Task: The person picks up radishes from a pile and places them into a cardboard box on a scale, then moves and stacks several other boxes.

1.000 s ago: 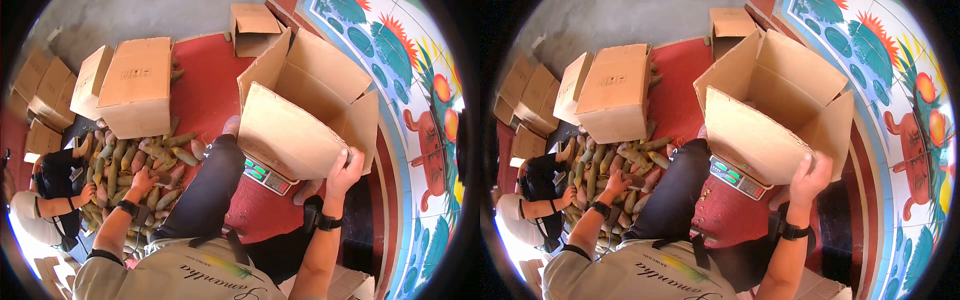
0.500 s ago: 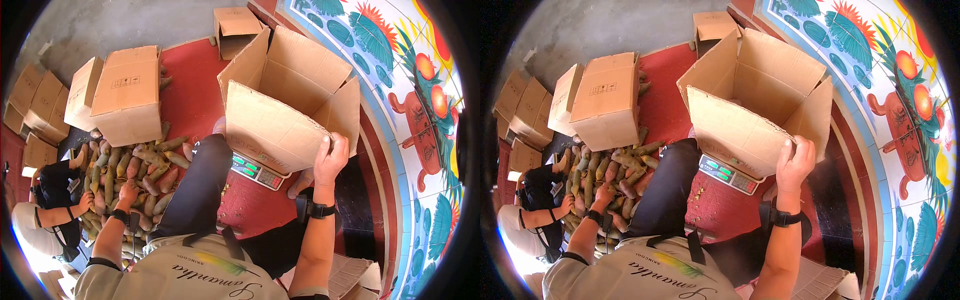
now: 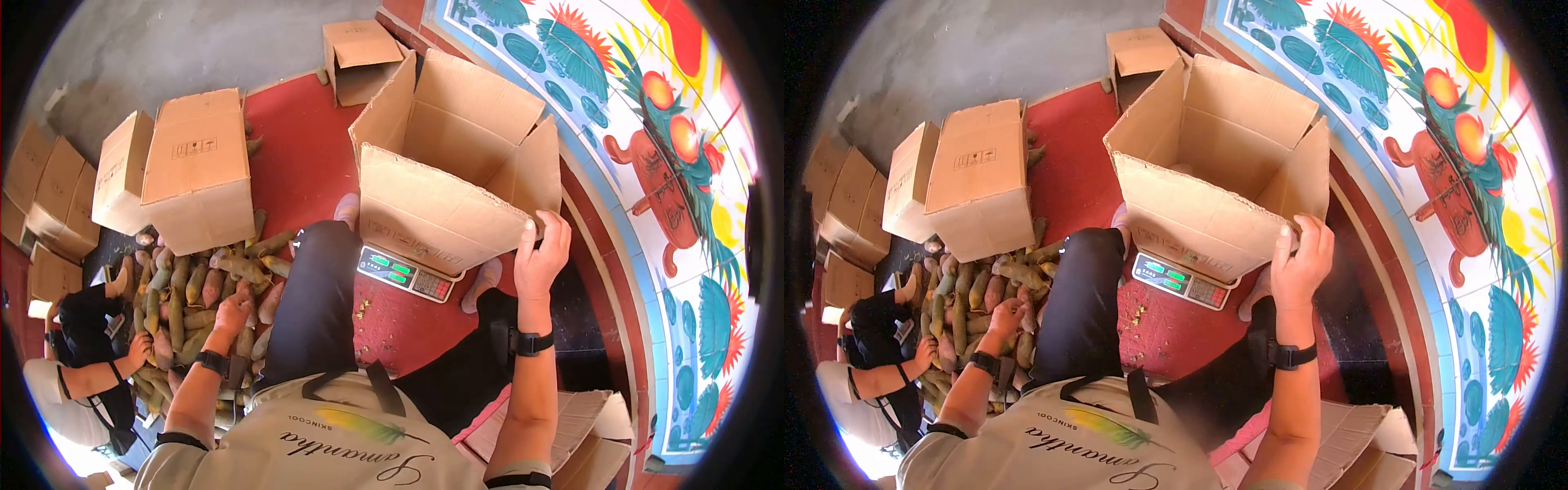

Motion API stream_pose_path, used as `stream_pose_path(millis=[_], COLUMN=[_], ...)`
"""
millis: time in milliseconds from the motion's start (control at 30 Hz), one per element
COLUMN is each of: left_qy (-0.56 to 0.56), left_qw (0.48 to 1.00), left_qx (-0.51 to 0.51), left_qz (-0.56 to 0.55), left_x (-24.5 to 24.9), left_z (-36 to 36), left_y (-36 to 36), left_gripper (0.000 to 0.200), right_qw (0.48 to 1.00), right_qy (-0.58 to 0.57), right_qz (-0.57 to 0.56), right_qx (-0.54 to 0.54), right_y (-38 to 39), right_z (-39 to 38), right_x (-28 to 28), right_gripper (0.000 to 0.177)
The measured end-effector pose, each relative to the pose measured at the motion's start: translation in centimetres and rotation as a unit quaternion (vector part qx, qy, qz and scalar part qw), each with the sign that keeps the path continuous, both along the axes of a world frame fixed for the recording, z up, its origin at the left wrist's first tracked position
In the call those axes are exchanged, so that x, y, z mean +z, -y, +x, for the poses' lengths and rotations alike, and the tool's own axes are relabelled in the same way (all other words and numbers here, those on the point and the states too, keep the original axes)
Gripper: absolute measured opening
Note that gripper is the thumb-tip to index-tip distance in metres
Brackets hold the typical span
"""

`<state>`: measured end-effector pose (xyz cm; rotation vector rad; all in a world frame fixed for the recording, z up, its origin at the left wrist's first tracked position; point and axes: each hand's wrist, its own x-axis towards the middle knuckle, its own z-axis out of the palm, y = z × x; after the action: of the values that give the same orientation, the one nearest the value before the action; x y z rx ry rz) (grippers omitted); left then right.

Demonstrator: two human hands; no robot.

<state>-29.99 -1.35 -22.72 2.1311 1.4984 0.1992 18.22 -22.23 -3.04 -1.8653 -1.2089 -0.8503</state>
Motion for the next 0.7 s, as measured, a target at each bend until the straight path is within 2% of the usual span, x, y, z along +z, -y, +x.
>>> stream_pose_path(millis=[100,200,533,633,700], left_qy=[0.027,0.004,0.058,0.056,0.150], left_qw=[0.999,0.999,0.997,0.997,0.987], left_qx=[-0.018,-0.023,-0.040,-0.038,0.011], left_qz=[-0.011,-0.026,-0.014,0.020,0.052], left_x=[0.5,1.0,-1.6,0.9,2.7], left_z=[-0.3,-0.5,-1.5,0.4,1.6], left_y=[0.2,0.1,-0.6,0.3,0.8], left_gripper=[0.024,0.023,0.020,0.019,0.019], right_qw=[0.998,0.996,0.998,0.998,0.998], right_qy=[0.032,0.037,-0.016,-0.026,-0.032], right_qz=[0.053,0.071,0.033,0.025,0.023], right_qx=[-0.027,-0.050,-0.054,-0.054,-0.058], right_y=[1.7,3.1,4.5,4.5,4.4], right_z=[-0.6,-0.7,-0.5,0.0,0.0], right_x=[0.1,-0.2,-3.4,-3.8,-3.9], right_gripper=[0.022,0.023,0.024,0.023,0.023])
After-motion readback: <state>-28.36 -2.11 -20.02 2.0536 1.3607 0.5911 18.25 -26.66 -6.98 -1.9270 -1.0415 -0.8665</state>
